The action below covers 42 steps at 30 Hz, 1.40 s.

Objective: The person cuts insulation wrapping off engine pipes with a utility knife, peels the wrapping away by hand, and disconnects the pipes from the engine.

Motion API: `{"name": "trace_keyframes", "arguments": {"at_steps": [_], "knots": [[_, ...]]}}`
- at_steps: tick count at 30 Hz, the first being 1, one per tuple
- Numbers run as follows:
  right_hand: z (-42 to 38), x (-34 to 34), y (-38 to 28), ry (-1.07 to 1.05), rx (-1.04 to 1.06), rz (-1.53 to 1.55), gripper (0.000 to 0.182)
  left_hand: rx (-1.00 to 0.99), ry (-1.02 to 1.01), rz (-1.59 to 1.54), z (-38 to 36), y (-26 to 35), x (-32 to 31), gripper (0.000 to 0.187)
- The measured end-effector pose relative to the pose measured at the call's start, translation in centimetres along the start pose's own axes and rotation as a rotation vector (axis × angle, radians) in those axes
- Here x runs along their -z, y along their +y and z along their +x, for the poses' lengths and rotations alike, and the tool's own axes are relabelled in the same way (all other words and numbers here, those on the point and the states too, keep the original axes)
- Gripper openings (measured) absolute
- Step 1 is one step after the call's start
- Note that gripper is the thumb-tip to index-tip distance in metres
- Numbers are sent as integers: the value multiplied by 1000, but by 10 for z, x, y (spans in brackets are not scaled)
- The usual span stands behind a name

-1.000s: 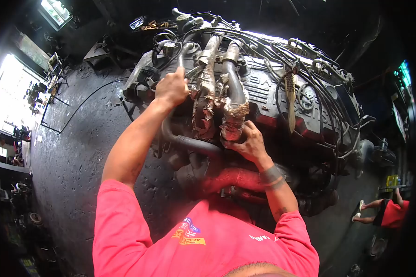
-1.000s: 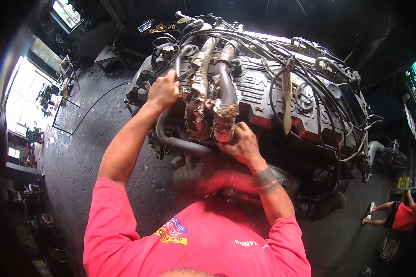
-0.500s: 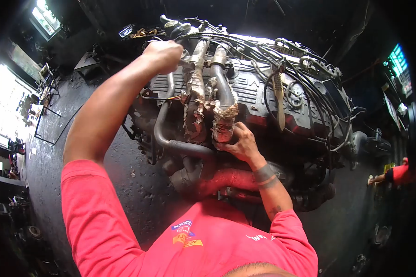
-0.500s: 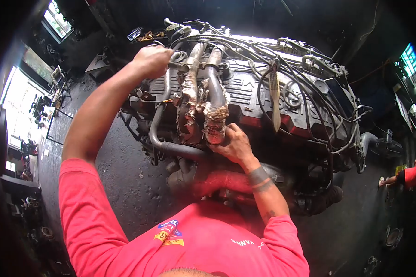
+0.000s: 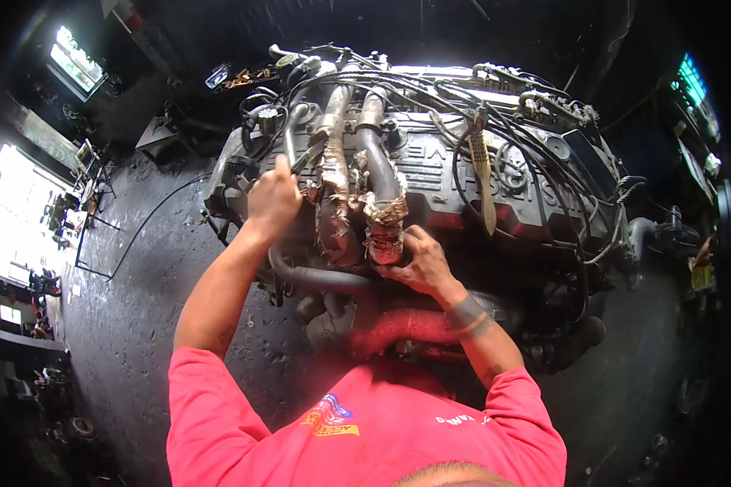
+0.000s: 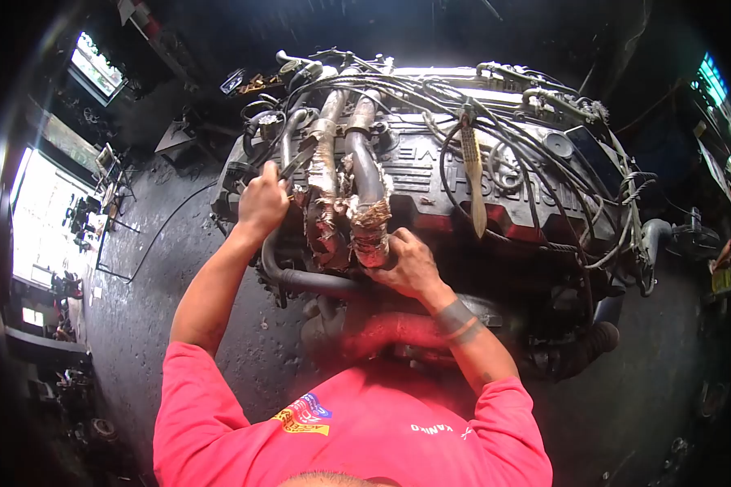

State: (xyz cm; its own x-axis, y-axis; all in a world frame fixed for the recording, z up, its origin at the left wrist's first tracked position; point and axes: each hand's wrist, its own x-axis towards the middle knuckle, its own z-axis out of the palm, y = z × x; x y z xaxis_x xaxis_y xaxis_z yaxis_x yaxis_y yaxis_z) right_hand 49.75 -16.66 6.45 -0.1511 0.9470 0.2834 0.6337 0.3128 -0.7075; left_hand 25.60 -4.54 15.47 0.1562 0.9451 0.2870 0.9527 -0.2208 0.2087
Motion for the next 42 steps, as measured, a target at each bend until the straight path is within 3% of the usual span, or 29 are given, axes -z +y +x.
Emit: {"name": "trace_keyframes", "arguments": {"at_steps": [7,17,23,29,33,35,42], "knots": [[-1,1,-2,9,6,13,43,39,-77,84,12,16,6,22],[-2,1,-3,4,-20,-16,47,-361,-259,487,75,38,71,17],[-1,4,-3,-37,-32,-17,48,-413,-398,570,89,44,81,18],[-4,3,5,-40,-40,40,51,112,-63,57,2,12,15,22],[-3,3,5,-23,-18,58,52,105,45,-127,1,12,-15,22],[-2,-1,8,-22,-14,64,53,171,14,-56,16,23,-9,22],[-3,1,9,-19,-2,87,52,15,32,32,25,7,-4,23]]}}
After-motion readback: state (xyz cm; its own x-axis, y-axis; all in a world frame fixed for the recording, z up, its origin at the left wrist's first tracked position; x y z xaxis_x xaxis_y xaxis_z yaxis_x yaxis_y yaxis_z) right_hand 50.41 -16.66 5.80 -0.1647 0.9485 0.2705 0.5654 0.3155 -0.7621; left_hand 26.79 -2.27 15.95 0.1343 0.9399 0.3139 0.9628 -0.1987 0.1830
